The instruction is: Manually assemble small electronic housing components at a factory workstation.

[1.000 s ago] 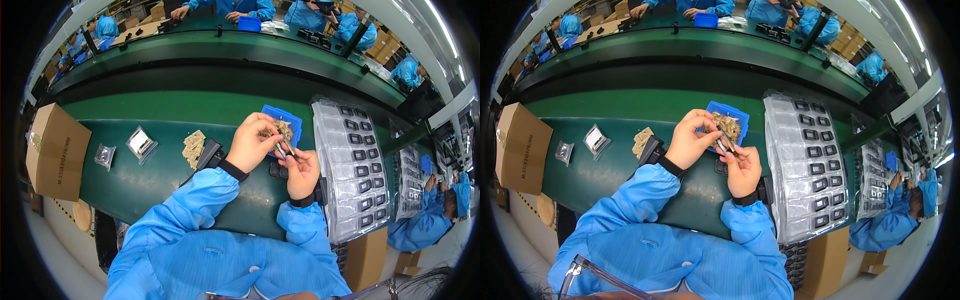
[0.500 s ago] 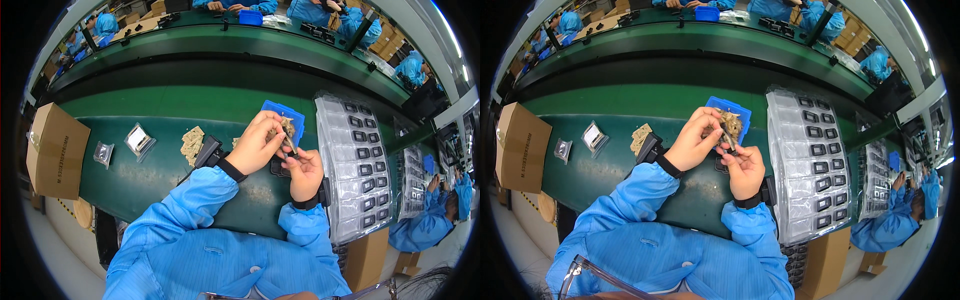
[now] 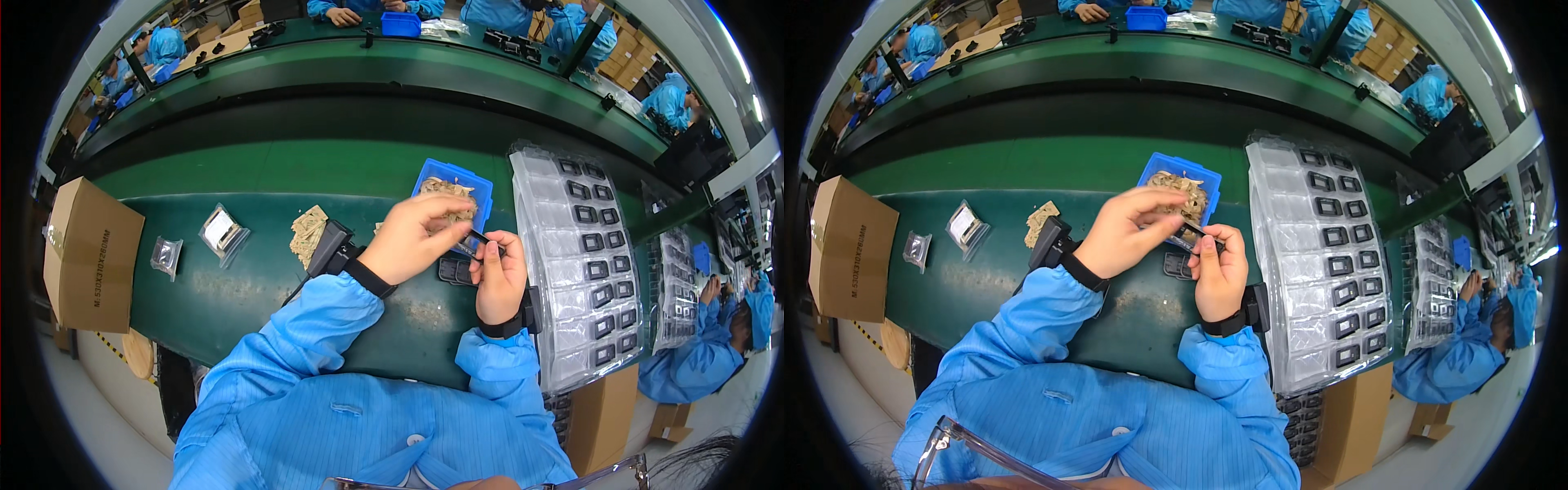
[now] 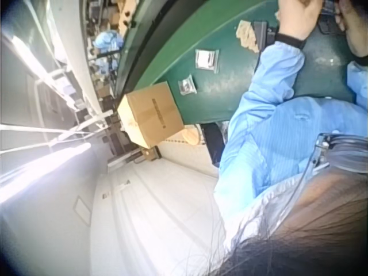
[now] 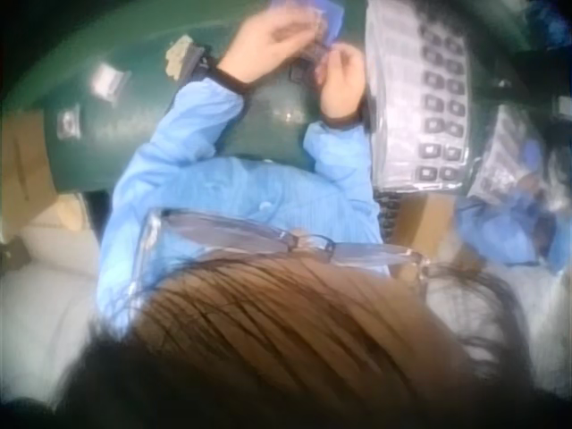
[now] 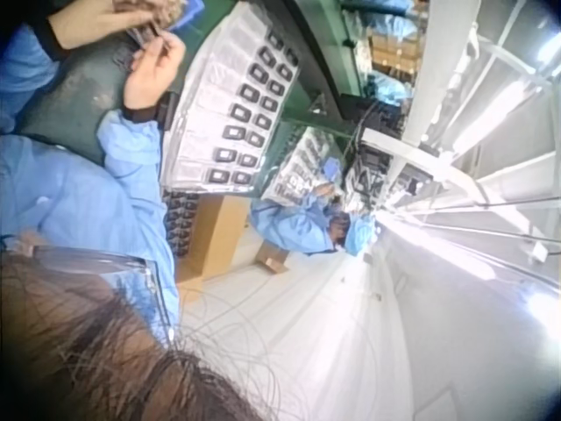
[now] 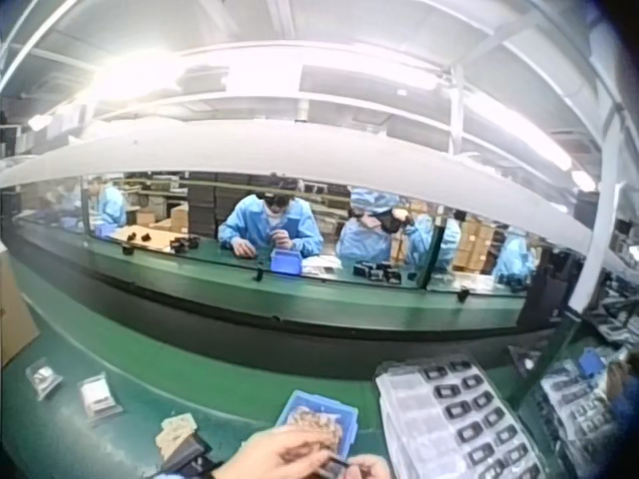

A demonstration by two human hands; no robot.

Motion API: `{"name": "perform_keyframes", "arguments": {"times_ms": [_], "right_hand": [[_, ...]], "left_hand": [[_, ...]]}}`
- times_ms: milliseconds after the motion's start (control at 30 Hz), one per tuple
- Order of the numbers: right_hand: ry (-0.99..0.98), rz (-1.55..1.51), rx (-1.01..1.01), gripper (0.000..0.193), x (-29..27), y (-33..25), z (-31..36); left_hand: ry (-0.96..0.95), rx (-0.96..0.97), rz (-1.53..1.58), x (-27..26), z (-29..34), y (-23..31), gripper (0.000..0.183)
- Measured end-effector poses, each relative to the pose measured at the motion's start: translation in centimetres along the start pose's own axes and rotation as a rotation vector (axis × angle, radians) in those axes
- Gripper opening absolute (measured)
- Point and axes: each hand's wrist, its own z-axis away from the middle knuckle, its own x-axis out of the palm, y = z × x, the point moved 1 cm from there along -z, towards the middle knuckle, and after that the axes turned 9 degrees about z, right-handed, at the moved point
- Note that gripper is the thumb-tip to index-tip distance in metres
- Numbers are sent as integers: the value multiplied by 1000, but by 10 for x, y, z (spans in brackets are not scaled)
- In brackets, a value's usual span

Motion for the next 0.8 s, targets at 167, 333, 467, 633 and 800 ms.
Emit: {"name": "perform_keyframes", "arguments": {"times_ms": [167,333,467,633,800], "right_hand": [[-42,32,-36,14,3,-4,4],[-48,16,-129,13,4,-4,6],[-22,31,-153,12,4,-4,7],[-66,31,-296,12,0,-1,6],[-56,49,-308,11,0,-1,4]], "left_hand": [[-93,-222,63,3,5,-2,21],[-113,-111,-44,0,4,6,17],[-128,-16,-2,0,4,4,18],[-150,48,-19,-2,3,4,17],[-169,77,-20,-4,3,4,16]]}}
